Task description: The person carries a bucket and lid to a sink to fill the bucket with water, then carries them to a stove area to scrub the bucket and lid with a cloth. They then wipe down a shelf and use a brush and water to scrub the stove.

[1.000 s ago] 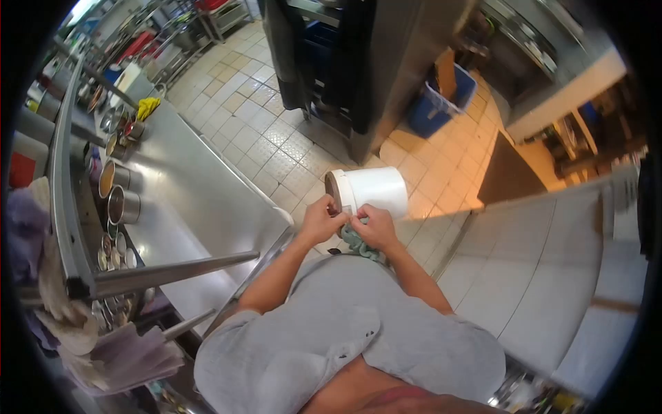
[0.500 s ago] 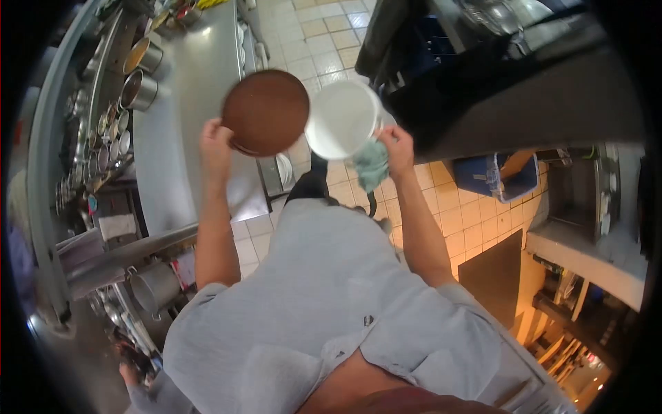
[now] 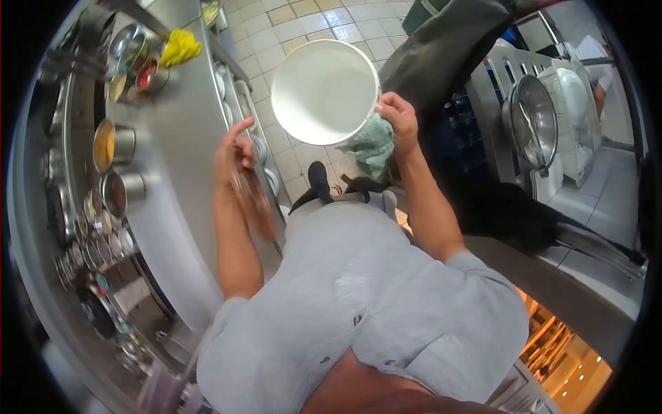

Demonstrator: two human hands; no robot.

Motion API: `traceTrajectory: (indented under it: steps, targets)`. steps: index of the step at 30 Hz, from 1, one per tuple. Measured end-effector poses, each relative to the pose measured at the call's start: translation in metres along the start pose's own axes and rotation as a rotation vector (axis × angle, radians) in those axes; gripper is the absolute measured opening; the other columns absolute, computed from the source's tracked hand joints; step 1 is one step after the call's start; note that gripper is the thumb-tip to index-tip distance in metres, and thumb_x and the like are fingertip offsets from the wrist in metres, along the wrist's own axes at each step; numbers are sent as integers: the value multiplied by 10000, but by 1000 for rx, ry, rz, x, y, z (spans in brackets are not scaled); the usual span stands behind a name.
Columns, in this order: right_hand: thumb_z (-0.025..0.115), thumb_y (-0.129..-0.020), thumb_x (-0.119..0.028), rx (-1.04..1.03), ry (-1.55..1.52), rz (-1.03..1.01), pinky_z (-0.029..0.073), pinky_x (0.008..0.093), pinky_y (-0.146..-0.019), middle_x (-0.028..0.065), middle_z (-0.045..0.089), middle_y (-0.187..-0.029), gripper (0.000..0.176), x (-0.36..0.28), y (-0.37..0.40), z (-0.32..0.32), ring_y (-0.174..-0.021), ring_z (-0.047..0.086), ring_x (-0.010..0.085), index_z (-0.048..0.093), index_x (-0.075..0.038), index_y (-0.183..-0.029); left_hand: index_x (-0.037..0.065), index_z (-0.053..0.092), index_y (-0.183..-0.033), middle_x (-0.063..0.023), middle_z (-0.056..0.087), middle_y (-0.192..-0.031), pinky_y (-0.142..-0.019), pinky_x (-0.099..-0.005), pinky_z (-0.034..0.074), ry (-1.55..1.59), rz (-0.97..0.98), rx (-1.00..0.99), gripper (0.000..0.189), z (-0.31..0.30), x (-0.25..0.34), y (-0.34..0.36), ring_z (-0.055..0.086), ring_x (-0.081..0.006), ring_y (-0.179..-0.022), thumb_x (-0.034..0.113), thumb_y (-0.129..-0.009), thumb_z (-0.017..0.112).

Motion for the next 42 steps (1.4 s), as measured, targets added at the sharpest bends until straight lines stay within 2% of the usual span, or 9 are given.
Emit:
traceTrajectory:
  steps: [5,6,10,15,22,27,32,36,42]
  targets:
    - [730,-880,-102,-46,52,26,464,227,-685,-14,650,-771,105,-7,-101,24,-729,570,59,664,-30,-841,31,612,-1081,4,584,-788,-451,-230,314,-185,-298,-3,494,72,17,-114,440,-73,-523,494,-939,709]
    - [738,-876,-107,-40,117,4,466,229,-691,-13,652,-773,112,-9,-119,27,-732,570,61,667,-29,-837,36,610,-1086,-2,585,-832,-453,-225,291,-199,-328,167,395,80,33,-133,442,-82,-533,358,-895,735]
    - [764,-870,-136,0,179,-57,476,245,-730,-3,671,-812,145,4,-212,16,-773,576,72,680,-24,-832,61,600,-1070,-22,567,-877,-504,-234,316,-282,-386,33,324,55,50,-265,503,-100,-699,140,-763,666]
    - [754,-893,-165,160,262,-97,483,259,-733,6,681,-834,155,10,-332,-4,-777,591,92,701,-21,-875,89,619,-1041,-24,617,-871,-528,-268,401,-454,-323,72,286,32,117,-413,587,-135,-726,163,-782,718]
    - [673,-932,-236,631,-569,144,573,355,-702,89,711,-864,232,43,-495,-65,-761,696,210,722,-10,-950,81,577,-1012,-25,546,-792,-449,-280,366,-589,-140,337,296,-16,244,-566,502,-138,-565,211,-787,720]
    - [684,-913,-241,831,-654,129,589,402,-692,118,724,-911,258,93,-585,-145,-784,713,239,720,3,-987,61,579,-987,-27,519,-685,-390,-280,352,-492,-141,379,304,-72,266,-710,451,-146,-432,246,-772,687]
    - [692,-919,-269,1414,-392,430,589,448,-821,163,713,-1089,381,194,-519,-205,-944,716,288,691,41,-1139,-12,577,-1077,-154,621,-913,-760,-416,523,-296,-385,227,362,-125,252,-894,627,-295,-833,187,-789,671]
    - [721,-881,-267,1788,5,928,560,448,-846,179,709,-1121,466,303,-392,-199,-985,706,289,672,61,-1209,-26,578,-1082,-160,627,-904,-735,-409,511,-405,-342,195,351,-50,295,-996,630,-287,-814,222,-845,648]
    - [728,-917,-253,1687,-567,638,602,441,-801,183,710,-1094,433,297,-464,-94,-945,724,299,661,63,-1206,-29,556,-1185,-132,634,-873,-644,-362,460,-424,-341,-25,459,48,325,-1159,613,-224,-768,258,-849,683]
Point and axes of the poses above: each hand's wrist, its own y-axis away from the middle knuckle, its own z-axis out of the palm, x = y × z, the point moved 7 cm from there along -y, towards the middle knuckle
